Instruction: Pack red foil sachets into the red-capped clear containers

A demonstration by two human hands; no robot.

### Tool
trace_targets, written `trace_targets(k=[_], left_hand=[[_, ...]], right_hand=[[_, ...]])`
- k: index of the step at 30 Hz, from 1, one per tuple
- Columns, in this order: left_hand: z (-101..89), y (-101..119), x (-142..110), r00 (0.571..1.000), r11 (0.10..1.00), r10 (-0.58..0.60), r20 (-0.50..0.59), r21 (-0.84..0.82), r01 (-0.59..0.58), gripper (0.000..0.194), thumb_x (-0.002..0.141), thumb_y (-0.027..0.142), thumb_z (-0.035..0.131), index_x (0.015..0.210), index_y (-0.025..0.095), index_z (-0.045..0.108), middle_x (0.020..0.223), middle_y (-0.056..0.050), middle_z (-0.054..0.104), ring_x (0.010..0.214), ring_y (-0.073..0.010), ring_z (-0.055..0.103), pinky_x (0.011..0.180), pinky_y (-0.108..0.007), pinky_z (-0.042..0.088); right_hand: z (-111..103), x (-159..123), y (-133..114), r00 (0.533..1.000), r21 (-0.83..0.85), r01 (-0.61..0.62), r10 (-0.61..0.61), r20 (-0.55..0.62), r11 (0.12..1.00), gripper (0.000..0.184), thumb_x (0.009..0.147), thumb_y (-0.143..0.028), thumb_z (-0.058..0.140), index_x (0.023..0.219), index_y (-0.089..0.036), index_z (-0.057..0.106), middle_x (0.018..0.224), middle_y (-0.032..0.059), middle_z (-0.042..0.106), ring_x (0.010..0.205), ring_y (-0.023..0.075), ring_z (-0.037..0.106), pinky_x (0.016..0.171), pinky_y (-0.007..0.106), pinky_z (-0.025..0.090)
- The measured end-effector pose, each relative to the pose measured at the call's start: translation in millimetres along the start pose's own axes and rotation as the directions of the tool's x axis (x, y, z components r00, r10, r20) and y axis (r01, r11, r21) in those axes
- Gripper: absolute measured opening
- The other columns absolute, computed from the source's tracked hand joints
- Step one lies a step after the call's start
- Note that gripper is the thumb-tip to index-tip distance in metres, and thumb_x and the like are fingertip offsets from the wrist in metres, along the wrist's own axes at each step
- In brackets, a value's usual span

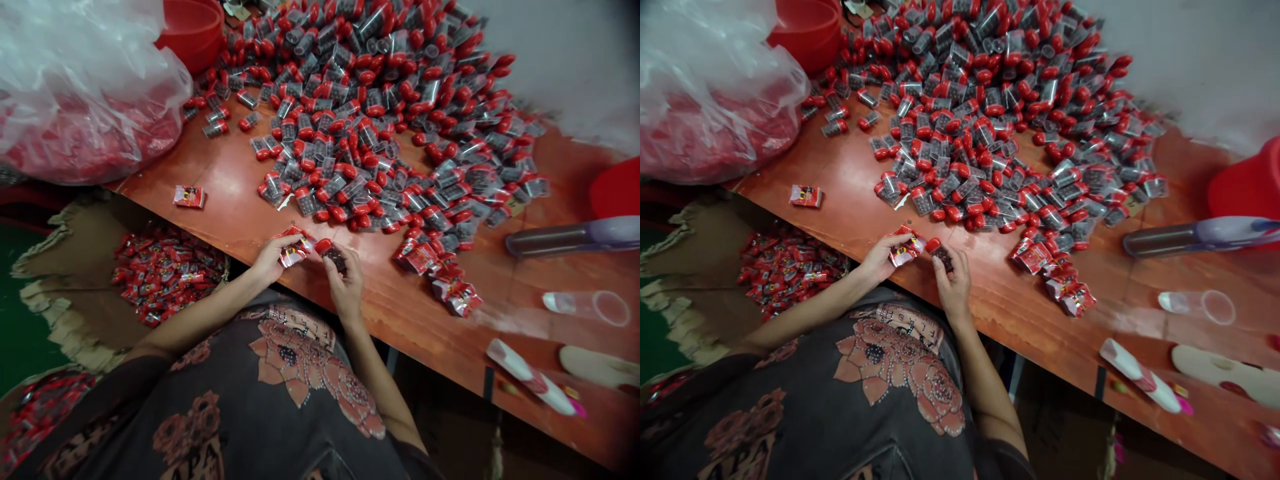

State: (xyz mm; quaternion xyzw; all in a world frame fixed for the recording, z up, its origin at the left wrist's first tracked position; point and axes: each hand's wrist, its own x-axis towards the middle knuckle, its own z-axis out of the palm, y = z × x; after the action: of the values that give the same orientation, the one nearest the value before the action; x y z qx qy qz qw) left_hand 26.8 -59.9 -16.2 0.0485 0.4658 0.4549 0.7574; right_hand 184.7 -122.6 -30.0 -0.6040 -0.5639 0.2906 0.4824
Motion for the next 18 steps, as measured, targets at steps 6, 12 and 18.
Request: trace_targets(k=[6,12,18], left_hand=[[-0.9,-3.9,1.5,0.997,0.996,0.077,-0.03,0.037,-0.075,0.009,0.069,0.015,0.078,0.076,0.014,0.072,0.075,-0.006,0.073,0.065,-0.0145,0.066,0.066,-0.029,0.051],[-0.8,-4.3,2.4,0.987,0.987,0.149,-0.054,0.069,-0.146,0.008,0.069,0.016,0.078,0.075,0.015,0.073,0.073,-0.003,0.073,0.065,-0.0122,0.066,0.07,-0.027,0.052],[2.4,-4.7,-1.8,0.993,0.99,0.105,-0.058,0.1,-0.098,0.005,0.07,0.015,0.077,0.074,0.015,0.073,0.076,-0.004,0.074,0.067,-0.0131,0.066,0.07,-0.027,0.052]], right_hand=[[2.6,-3.7,0.9,0.994,0.118,-0.1,0.095,0.052,0.988,0.033,0.09,-0.035,0.063,0.123,-0.031,0.063,0.115,0.0051,0.065,0.108,0.0229,0.063,0.097,0.047,0.052],[0.4,-6.2,-4.8,0.997,0.127,-0.023,0.032,-0.067,0.992,0.034,0.09,-0.032,0.062,0.124,-0.033,0.062,0.114,0.0038,0.064,0.108,0.0223,0.061,0.096,0.045,0.052],[0.0,-4.9,-5.3,0.999,0.038,0.037,-0.036,-0.02,0.999,0.032,0.091,-0.031,0.06,0.123,-0.035,0.063,0.111,0.0036,0.065,0.104,0.0229,0.062,0.092,0.045,0.054]])
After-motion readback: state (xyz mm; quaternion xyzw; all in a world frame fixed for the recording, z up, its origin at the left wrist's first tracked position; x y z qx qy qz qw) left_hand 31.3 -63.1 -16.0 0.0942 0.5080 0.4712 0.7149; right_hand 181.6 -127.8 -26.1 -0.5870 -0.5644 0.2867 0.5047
